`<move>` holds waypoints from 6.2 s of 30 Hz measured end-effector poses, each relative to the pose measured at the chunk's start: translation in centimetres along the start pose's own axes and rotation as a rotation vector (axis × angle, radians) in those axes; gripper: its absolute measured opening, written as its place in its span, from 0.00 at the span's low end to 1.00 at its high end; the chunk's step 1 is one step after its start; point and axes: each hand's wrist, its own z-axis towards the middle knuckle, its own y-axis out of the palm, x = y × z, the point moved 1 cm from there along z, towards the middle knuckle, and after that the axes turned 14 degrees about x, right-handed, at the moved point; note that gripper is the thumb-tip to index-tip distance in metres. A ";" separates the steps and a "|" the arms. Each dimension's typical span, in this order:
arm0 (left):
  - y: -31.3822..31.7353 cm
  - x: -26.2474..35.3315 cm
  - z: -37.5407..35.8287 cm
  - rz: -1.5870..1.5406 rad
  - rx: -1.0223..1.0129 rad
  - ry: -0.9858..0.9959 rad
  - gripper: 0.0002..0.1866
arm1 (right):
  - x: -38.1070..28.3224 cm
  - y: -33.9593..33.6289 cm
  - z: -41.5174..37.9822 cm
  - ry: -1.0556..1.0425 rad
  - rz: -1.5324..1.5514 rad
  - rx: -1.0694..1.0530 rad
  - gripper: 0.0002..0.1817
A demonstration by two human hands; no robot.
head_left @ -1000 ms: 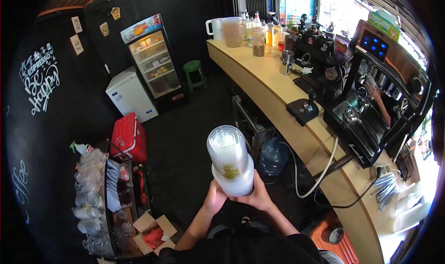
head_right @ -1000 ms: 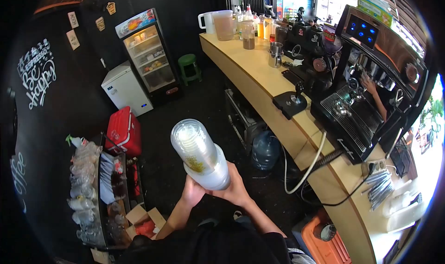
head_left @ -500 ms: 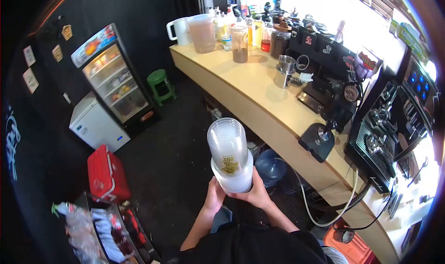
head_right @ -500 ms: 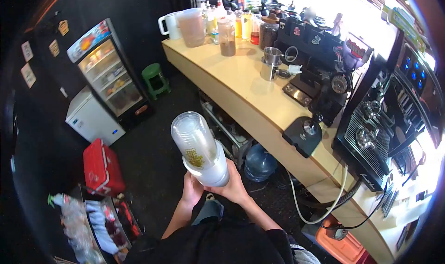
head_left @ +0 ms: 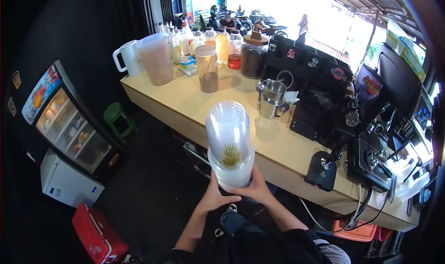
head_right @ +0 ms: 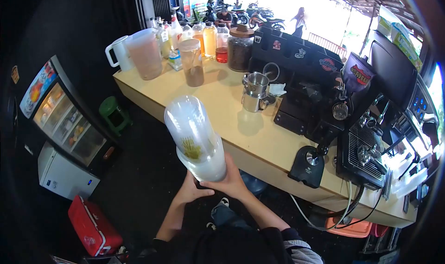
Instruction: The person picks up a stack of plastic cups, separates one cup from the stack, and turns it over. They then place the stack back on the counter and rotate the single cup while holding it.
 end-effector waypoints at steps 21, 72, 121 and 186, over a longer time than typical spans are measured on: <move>0.3 -3.0 25.0 0.198 -0.163 0.244 0.43 | 4.0 -1.1 16.7 -0.165 -0.338 0.351 0.50; -1.0 1.8 34.7 0.169 -0.009 0.607 0.56 | -2.9 0.7 30.4 -0.240 -0.702 0.287 0.48; 9.5 1.3 21.4 -0.721 -0.381 -0.163 0.33 | -5.1 -8.4 8.3 -0.278 -0.057 0.616 0.11; 9.1 0.4 17.1 -0.349 -0.365 0.186 0.44 | -3.3 -7.6 3.8 -0.254 -0.308 0.701 0.15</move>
